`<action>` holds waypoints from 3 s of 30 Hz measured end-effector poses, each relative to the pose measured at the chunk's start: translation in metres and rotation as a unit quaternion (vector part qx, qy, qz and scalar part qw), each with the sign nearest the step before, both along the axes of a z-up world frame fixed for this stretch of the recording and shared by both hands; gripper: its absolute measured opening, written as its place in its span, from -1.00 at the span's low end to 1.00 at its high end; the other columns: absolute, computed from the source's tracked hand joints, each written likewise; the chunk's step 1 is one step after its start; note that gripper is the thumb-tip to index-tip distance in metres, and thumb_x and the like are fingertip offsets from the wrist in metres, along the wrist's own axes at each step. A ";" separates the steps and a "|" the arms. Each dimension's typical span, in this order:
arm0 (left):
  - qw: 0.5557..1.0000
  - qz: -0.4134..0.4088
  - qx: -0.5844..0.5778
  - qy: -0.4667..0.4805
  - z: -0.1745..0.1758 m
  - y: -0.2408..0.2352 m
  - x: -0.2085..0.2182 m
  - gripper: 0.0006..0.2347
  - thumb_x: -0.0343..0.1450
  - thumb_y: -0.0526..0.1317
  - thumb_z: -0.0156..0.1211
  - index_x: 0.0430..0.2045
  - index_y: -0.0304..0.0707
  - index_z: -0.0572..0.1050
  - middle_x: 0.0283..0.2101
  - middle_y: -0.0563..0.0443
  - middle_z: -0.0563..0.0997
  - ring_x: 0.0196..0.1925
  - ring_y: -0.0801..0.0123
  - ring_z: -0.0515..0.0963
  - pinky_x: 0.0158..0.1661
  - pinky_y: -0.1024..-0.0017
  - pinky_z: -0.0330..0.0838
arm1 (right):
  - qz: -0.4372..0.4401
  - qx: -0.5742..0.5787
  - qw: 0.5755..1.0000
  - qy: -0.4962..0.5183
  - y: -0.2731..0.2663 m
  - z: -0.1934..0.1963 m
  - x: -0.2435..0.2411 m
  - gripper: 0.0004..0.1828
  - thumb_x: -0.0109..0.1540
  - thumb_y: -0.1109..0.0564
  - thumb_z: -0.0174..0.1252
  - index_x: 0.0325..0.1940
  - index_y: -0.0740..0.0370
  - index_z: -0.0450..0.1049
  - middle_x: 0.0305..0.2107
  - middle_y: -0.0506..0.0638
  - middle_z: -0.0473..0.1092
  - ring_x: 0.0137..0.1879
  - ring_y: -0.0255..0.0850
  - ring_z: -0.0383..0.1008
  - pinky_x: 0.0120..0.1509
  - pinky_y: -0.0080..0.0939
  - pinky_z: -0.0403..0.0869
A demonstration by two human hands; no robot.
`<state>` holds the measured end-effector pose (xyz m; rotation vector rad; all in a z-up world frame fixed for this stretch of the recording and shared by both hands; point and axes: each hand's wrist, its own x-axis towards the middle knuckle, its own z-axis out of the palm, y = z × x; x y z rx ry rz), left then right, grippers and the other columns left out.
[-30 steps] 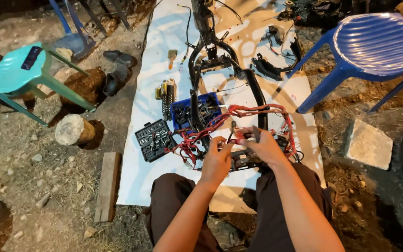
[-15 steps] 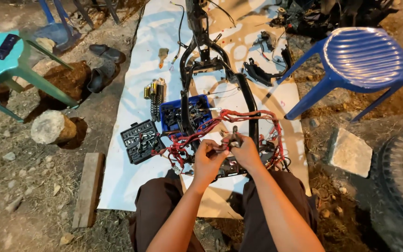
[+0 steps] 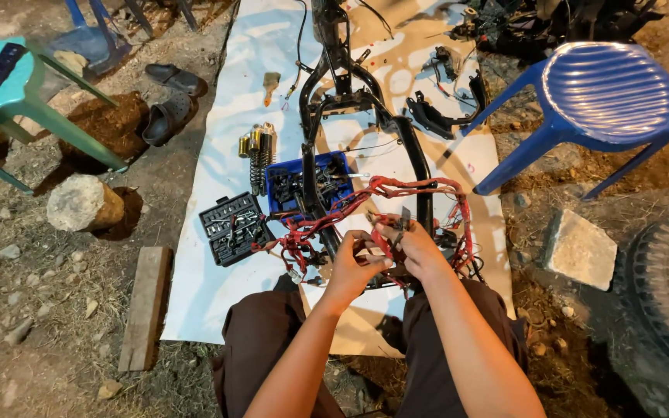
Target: The person sits on the ground and works on a motorcycle wiring harness, stripping wire ends and twisting them together by hand. The person handles the red and black wires and a black plastic connector, organizing the bundle on a white sheet.
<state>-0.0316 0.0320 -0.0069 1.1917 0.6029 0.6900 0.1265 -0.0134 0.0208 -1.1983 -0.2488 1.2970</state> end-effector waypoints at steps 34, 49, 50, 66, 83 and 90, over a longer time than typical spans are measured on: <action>0.928 0.168 0.318 0.091 0.032 -0.014 -0.002 -0.67 0.29 -0.44 0.42 -0.18 -0.34 0.38 -0.27 -0.10 0.58 -0.24 0.25 0.60 -0.18 0.34 0.47 | -0.051 0.044 0.960 -0.270 -0.021 0.021 -0.005 -0.58 0.13 0.16 0.37 0.03 0.25 0.45 -0.33 -0.12 0.47 -0.28 -0.41 0.41 -0.24 -0.37 0.35; 0.802 0.185 0.568 -0.017 0.047 -0.028 -0.007 -0.72 0.25 -0.61 0.29 -0.34 -0.33 0.37 -0.22 -0.08 0.61 -0.33 0.10 0.53 -0.31 0.27 0.45 | -0.077 0.054 0.982 -0.162 -0.014 0.017 -0.019 -0.60 0.14 0.26 0.31 0.03 0.26 0.38 -0.40 -0.04 0.51 -0.31 -0.32 0.51 -0.22 -0.32 0.47; 0.804 0.180 0.566 -0.024 0.047 -0.029 -0.007 -0.72 0.23 -0.62 0.28 -0.35 -0.34 0.37 -0.23 -0.09 0.61 -0.34 0.11 0.52 -0.32 0.28 0.44 | -0.074 0.057 0.982 -0.166 -0.013 0.011 -0.019 -0.65 0.16 0.27 0.31 -0.01 0.28 0.40 -0.39 -0.04 0.52 -0.31 -0.32 0.50 -0.22 -0.32 0.47; 0.781 0.116 0.606 0.094 0.086 -0.047 -0.014 -0.71 0.36 -0.32 0.28 -0.03 -0.27 0.48 -0.12 -0.12 0.66 0.09 -0.10 0.56 0.11 0.04 0.40 | -0.086 0.040 0.977 -0.189 -0.023 0.032 0.002 -0.75 0.18 0.21 0.32 -0.07 0.25 0.52 -0.28 -0.11 0.52 -0.20 -0.40 0.46 -0.11 -0.36 0.44; 0.893 0.156 0.418 0.054 0.034 -0.039 -0.004 -0.44 0.23 -0.53 0.34 0.17 -0.26 0.44 -0.01 -0.23 0.64 0.03 -0.07 0.65 0.01 0.18 0.53 | -0.028 0.002 0.912 -0.410 -0.050 0.048 -0.025 -0.57 0.07 0.15 0.45 -0.04 0.31 0.53 -0.36 -0.10 0.48 -0.38 -0.41 0.32 -0.31 -0.36 0.37; 0.893 0.156 0.419 0.054 0.032 -0.038 -0.002 -0.42 0.21 -0.54 0.34 0.17 -0.24 0.42 -0.01 -0.20 0.63 0.02 -0.03 0.64 -0.02 0.20 0.53 | 0.005 -0.040 0.862 -0.506 -0.048 0.032 -0.013 -0.68 0.09 0.25 0.43 -0.08 0.32 0.60 -0.54 -0.07 0.32 -0.43 -0.37 0.16 -0.37 -0.30 0.24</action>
